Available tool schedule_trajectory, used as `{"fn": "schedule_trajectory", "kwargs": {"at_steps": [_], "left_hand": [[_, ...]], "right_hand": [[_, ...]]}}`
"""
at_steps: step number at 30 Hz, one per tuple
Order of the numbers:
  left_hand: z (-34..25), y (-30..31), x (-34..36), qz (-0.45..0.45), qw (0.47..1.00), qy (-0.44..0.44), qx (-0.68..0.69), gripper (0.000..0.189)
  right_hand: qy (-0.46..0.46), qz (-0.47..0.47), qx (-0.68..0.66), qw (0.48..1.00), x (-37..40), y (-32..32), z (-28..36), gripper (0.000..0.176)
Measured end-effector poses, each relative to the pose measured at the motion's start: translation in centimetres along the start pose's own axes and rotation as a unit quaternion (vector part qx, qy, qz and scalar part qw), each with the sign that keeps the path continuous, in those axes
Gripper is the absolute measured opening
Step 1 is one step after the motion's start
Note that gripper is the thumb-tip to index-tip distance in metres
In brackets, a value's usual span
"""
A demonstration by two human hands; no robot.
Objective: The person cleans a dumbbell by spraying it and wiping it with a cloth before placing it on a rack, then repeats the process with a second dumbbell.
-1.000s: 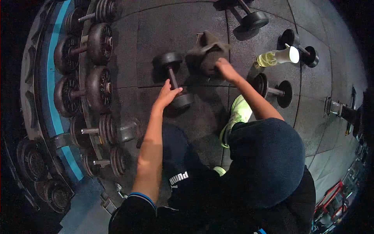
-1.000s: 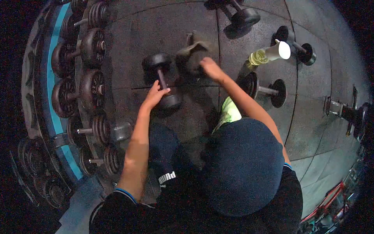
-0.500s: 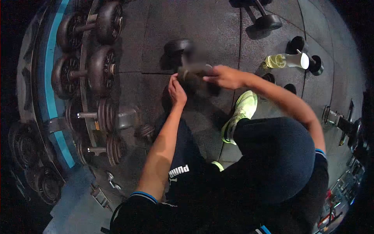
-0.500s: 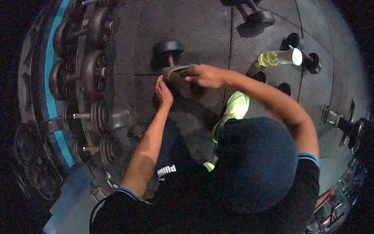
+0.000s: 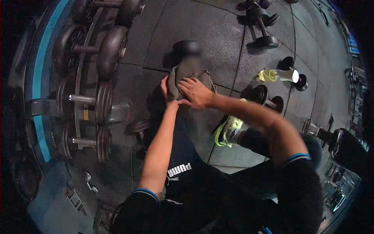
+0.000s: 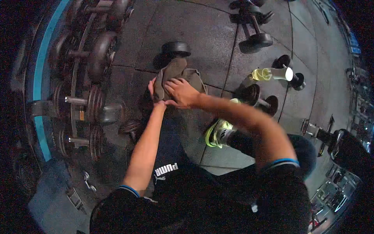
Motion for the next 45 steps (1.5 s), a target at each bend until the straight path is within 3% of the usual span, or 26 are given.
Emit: {"fn": "schedule_trajectory", "kwargs": {"at_steps": [1, 3, 6, 8, 9, 11, 13, 14, 15, 16, 18, 20, 22, 24, 26, 28, 30, 32, 34, 35, 38, 39, 41, 42, 44, 45], "left_hand": [[-0.4, 0.2, 1.5, 0.045, 0.994, 0.037, 0.096, 0.065], [-3.9, -1.8, 6.0, 0.071, 0.996, 0.047, 0.025, 0.069], [0.7, 0.7, 4.2, 0.077, 0.975, -0.051, -0.201, 0.07], [-0.3, 0.0, 5.3, 0.061, 0.918, -0.071, -0.386, 0.07], [-1.1, -0.9, 5.8, 0.085, 0.915, -0.08, -0.386, 0.068], [-1.7, -2.2, 6.4, 0.132, 0.909, -0.098, -0.383, 0.067], [-1.7, -3.4, 6.9, 0.186, 0.846, -0.209, -0.454, 0.066], [-1.5, -3.8, 7.1, 0.211, 0.805, -0.265, -0.487, 0.066], [-0.8, -3.9, 7.2, 0.231, 0.81, -0.247, -0.478, 0.066], [-0.4, -3.5, 6.6, 0.22, 0.855, -0.221, -0.415, 0.066], [1.0, -2.4, 5.2, 0.194, 0.928, -0.155, -0.277, 0.065], [2.7, -0.8, 4.6, 0.16, 0.975, -0.073, -0.133, 0.065], [3.2, 0.9, 3.8, 0.122, 0.992, 0.005, 0.007, 0.066], [0.0, 1.1, 4.4, 0.116, 0.982, 0.121, 0.088, 0.07], [-0.9, 1.0, 4.7, 0.123, 0.973, 0.163, 0.105, 0.068], [-1.1, 0.9, 4.5, 0.147, 0.979, 0.13, 0.056, 0.06], [1.0, 2.3, 3.6, 0.126, 0.985, 0.12, -0.016, 0.049], [-0.1, 1.7, 4.0, 0.066, 0.996, 0.049, -0.027, 0.046], [3.5, 5.1, 0.9, -0.014, 0.994, 0.013, -0.112, 0.045], [4.8, 6.4, -0.2, -0.053, 0.986, -0.004, -0.156, 0.045], [-0.2, 2.6, 3.7, 0.052, 0.987, -0.022, -0.153, 0.044], [-1.0, 2.1, 4.6, 0.048, 0.989, -0.005, -0.141, 0.046], [-2.3, 1.1, 6.4, 0.041, 0.992, 0.032, -0.116, 0.049], [-2.9, 0.3, 7.5, 0.093, 0.988, 0.051, -0.114, 0.05], [-4.8, -1.5, 9.8, 0.197, 0.97, 0.088, -0.11, 0.052], [-7.2, -3.4, 11.5, 0.26, 0.953, 0.057, -0.145, 0.05]], "right_hand": [[-0.014, -0.084, -0.011, 0.996, -0.1, -0.4, 0.4, 0.061], [-0.082, -0.156, -0.047, 0.983, 0.3, -0.9, 0.6, 0.059], [-0.168, -0.282, -0.045, 0.944, 1.7, -2.3, 0.5, 0.05], [-0.221, -0.321, -0.032, 0.92, 3.1, -2.6, 0.0, 0.049], [-0.226, -0.37, -0.047, 0.9, 3.7, -2.6, -0.2, 0.04], [-0.324, -0.399, -0.113, 0.85, 5.0, -3.5, -2.4, 0.031], [-0.391, -0.444, -0.172, 0.788, 5.9, -3.7, -3.9, 0.025], [-0.408, -0.423, -0.195, 0.786, 6.3, -3.5, -4.0, 0.025], [-0.423, -0.402, -0.218, 0.782, 6.8, -3.3, -4.1, 0.025], [-0.438, -0.382, -0.24, 0.778, 7.0, -2.8, -3.9, 0.026], [-0.274, -0.429, -0.073, 0.858, 6.2, -2.4, -0.5, 0.024], [-0.206, -0.358, -0.027, 0.91, 5.1, -2.8, 2.1, 0.033], [-0.151, -0.19, -0.041, 0.969, 2.5, -4.8, 5.1, 0.041], [-0.175, -0.186, -0.009, 0.967, 0.2, -4.9, 5.7, 0.045], [-0.196, -0.173, 0.012, 0.965, -0.4, -4.0, 6.1, 0.049], [-0.216, -0.157, 0.024, 0.963, -0.3, -2.7, 6.3, 0.052], [-0.247, -0.192, 0.037, 0.949, 1.0, -1.4, 5.0, 0.044], [-0.318, -0.253, -0.014, 0.914, 3.0, -0.8, 2.6, 0.038], [-0.389, -0.196, -0.026, 0.899, 4.8, -0.2, -0.4, 0.034], [-0.348, -0.241, -0.042, 0.905, 5.6, -0.3, -1.8, 0.032], [-0.309, -0.323, -0.165, 0.879, 7.6, -0.9, -6.5, 0.032], [-0.352, -0.311, -0.202, 0.859, 6.8, 2.6, -4.1, 0.034], [-0.367, -0.305, -0.247, 0.843, 6.7, 2.7, -4.5, 0.034], [-0.376, -0.304, -0.268, 0.833, 6.8, 2.7, -4.7, 0.034], [-0.216, -0.27, -0.197, 0.917, 4.8, 4.5, -2.0, 0.048], [-0.11, -0.266, -0.168, 0.943, 4.0, 4.5, -1.3, 0.05]]}}
Point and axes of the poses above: each hand's wrist, its own x-axis away from the middle knuckle, its own y-axis out of the back of the hand, z = x × y, the point moved 4 cm from there along -x, towards the middle knuckle, and after that the axes turned 6 degrees about -x, right-handed, at the moved point
